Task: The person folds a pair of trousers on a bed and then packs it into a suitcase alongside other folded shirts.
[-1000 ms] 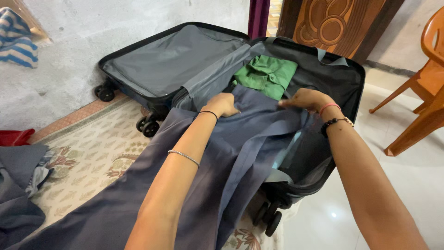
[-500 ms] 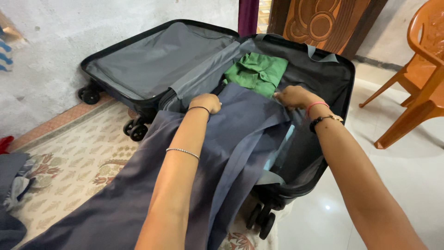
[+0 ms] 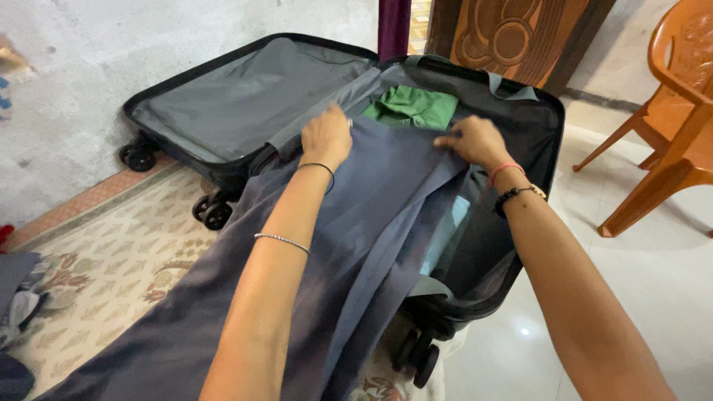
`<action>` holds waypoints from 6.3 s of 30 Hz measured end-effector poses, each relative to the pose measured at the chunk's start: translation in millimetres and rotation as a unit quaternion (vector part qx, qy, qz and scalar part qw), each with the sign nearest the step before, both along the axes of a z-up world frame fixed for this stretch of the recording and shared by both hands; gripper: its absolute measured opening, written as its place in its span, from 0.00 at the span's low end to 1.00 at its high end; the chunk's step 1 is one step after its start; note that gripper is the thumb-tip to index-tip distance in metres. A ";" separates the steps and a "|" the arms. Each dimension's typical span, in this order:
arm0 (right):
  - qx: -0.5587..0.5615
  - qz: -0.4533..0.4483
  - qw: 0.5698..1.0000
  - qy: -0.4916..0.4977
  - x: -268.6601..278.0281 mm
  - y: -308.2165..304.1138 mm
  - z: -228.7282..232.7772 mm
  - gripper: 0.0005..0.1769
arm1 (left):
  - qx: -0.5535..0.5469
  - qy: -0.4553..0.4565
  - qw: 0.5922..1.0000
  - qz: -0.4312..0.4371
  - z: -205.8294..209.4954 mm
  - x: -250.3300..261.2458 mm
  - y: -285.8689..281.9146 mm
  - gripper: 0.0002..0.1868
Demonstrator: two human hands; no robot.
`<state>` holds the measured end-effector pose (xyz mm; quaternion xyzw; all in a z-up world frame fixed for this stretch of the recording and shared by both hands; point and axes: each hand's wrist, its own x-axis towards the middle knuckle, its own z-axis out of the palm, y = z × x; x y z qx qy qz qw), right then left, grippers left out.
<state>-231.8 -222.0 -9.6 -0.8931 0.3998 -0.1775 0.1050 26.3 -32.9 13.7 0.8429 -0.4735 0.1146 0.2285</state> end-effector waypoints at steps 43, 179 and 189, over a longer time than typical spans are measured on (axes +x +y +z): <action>0.025 0.312 0.950 0.020 -65.6 236.0 86.3 0.13 | -0.198 0.000 0.952 -0.235 19.3 -206.6 338.5 0.07; -0.058 0.562 0.818 0.112 170.1 621.0 -56.0 0.40 | 0.083 0.026 0.880 0.467 -78.4 -212.8 833.8 0.42; -0.082 0.833 0.543 0.060 85.1 746.5 -23.1 0.38 | 0.121 0.039 0.927 0.352 -67.0 -191.0 798.9 0.31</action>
